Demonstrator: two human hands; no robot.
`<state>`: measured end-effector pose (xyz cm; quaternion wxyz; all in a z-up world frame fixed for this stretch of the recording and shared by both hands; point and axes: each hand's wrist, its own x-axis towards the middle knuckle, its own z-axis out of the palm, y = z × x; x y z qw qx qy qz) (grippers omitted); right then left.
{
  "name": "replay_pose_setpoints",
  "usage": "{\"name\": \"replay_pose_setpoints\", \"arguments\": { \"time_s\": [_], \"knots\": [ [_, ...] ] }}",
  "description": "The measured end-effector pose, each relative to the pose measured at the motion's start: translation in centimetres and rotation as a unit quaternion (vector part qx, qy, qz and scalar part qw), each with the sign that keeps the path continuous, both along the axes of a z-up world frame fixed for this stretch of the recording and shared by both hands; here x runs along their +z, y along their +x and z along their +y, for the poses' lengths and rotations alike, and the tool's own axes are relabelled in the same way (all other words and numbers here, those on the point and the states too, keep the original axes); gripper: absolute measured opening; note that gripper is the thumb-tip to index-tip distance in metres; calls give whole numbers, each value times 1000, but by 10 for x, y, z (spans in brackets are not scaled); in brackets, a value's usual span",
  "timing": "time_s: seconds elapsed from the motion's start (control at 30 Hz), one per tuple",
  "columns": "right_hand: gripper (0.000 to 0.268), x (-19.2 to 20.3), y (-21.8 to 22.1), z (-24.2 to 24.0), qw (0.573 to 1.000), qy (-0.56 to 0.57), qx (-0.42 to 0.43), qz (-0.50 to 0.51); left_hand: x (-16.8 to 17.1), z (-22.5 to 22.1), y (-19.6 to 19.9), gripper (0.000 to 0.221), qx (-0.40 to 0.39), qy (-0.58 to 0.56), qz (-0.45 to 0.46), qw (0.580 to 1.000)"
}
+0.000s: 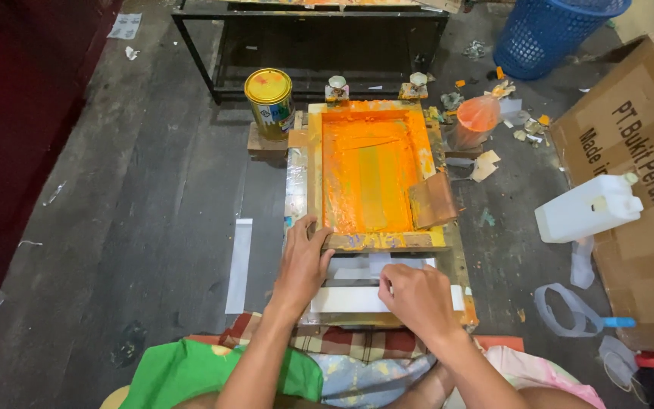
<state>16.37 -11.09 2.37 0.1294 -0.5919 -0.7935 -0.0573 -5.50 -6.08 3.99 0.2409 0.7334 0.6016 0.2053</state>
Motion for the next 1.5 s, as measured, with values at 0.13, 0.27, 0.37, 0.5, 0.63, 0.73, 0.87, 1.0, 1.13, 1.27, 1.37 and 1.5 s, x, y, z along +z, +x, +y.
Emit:
{"name": "replay_pose_setpoints", "arguments": {
  "time_s": [0.13,0.27,0.37,0.5,0.63,0.73,0.87,1.0,1.13,1.27,1.37,1.5],
  "knots": [
    [6,49,-10,-22,997,37,-6,62,-48,3,-2,43,-3,159,-50,986],
    [7,84,-3,-45,998,-25,3,54,-54,2,-2,42,-8,160,-46,986],
    [9,109,4,-65,997,-33,29,55,-55,2,-2,42,-6,155,-44,987],
    [11,135,10,-85,991,16,103,81,-59,1,-2,42,-4,164,-41,986],
    [22,159,14,-97,984,-24,128,121,-64,1,-2,43,-11,172,-55,983],
    [16,170,8,-93,968,-32,201,144,-55,-2,-3,44,12,145,-37,989],
    [22,181,-29,-63,950,17,232,209,3,-18,-17,51,23,72,-142,987],
    [16,152,-66,5,901,-57,238,357,49,-38,-65,106,-55,-267,-448,852],
    [11,88,-116,73,921,-84,121,361,27,-36,-116,108,24,-328,-503,799],
    [10,26,-161,132,904,-159,52,393,-11,-15,-147,46,199,-270,-324,885],
    [12,-1,-197,157,915,-192,33,353,-140,23,-188,18,229,-251,-247,907],
    [8,-44,-243,186,938,-237,30,250,-248,50,-216,22,233,-244,-67,939]
  ]
}}
